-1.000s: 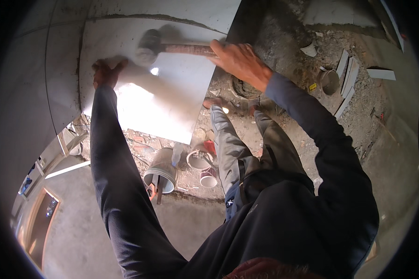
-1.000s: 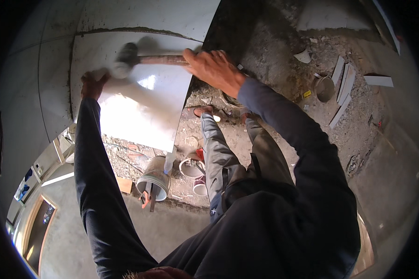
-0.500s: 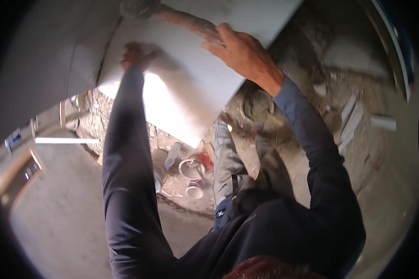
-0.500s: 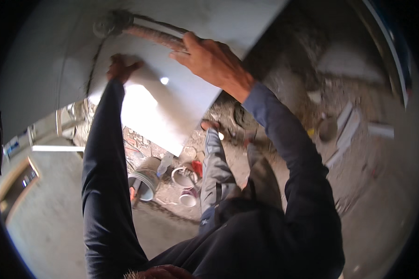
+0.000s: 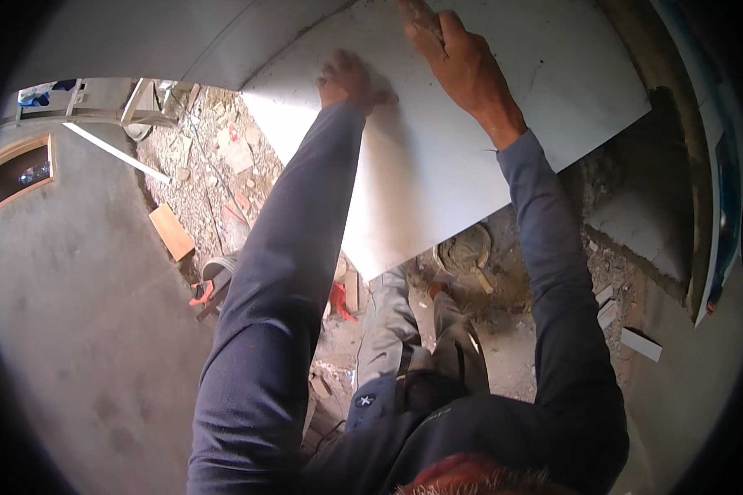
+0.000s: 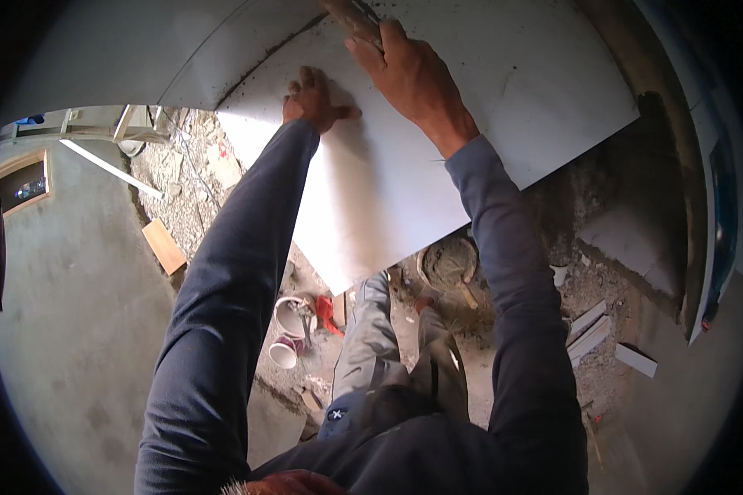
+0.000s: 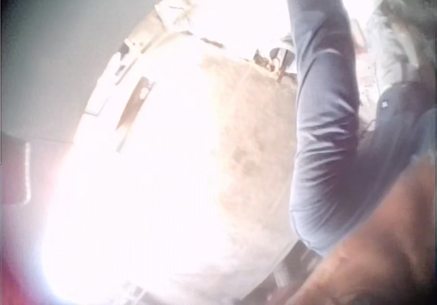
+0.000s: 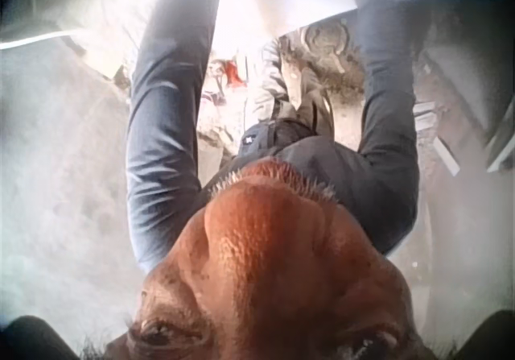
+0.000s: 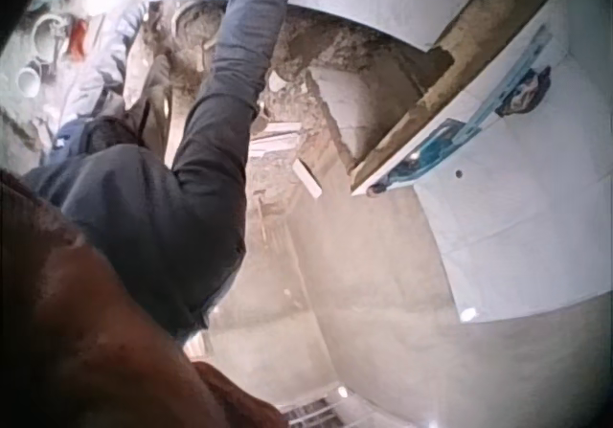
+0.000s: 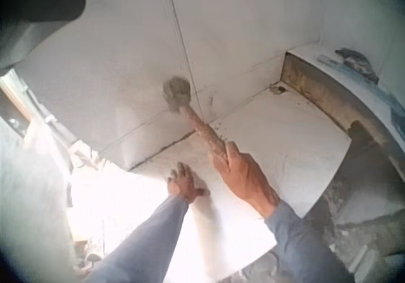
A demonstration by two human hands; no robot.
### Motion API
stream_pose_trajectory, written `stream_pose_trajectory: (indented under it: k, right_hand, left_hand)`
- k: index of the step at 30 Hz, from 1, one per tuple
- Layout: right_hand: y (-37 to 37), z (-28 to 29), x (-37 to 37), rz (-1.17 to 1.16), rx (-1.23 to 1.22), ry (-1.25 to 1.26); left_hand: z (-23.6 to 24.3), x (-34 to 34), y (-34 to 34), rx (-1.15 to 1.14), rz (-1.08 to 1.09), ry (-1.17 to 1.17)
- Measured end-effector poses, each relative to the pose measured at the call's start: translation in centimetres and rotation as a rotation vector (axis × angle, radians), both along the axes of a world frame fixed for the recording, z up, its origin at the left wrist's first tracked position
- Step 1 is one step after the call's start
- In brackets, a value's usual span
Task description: The person positions large white tiles against a wall and uses a rubber mallet to tap them into place while an assistant provides mortar.
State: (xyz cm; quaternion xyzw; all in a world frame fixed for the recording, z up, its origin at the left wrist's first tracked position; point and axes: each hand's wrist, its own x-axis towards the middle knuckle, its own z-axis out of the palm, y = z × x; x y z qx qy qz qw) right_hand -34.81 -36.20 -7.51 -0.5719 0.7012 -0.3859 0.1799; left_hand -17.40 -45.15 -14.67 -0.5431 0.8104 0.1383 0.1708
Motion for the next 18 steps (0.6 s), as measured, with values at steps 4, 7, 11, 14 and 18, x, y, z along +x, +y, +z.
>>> stream_pose_trajectory:
  k: [4, 7, 11, 14, 18]
  right_hand:
    - [-0.8, -4.2, -1.1, 0.006, -0.028, 0.055]
    - [-1.8, -4.7, -1.0, 0.007, 0.057, 0.149]
    - [-2.8, 1.0, 0.2, 0.027, 0.034, 0.026]
    - [-1.1, -3.0, -0.3, -0.030, 0.061, -0.059]
    - [-1.9, -4.3, -2.5, 0.024, 0.172, 0.101]
  left_hand:
    - [0.3, -2.2, -0.7, -0.026, -0.012, 0.060]
    - [0.4, -1.7, -0.6, -0.034, -0.013, 0.052]
    - [0.3, -0.9, -1.3, -0.068, 0.019, 0.017]
    - [0.8, -1.8, -0.6, -0.032, -0.028, 0.020]
    - [0.5, -2.3, -1.0, -0.034, -0.016, 0.057]
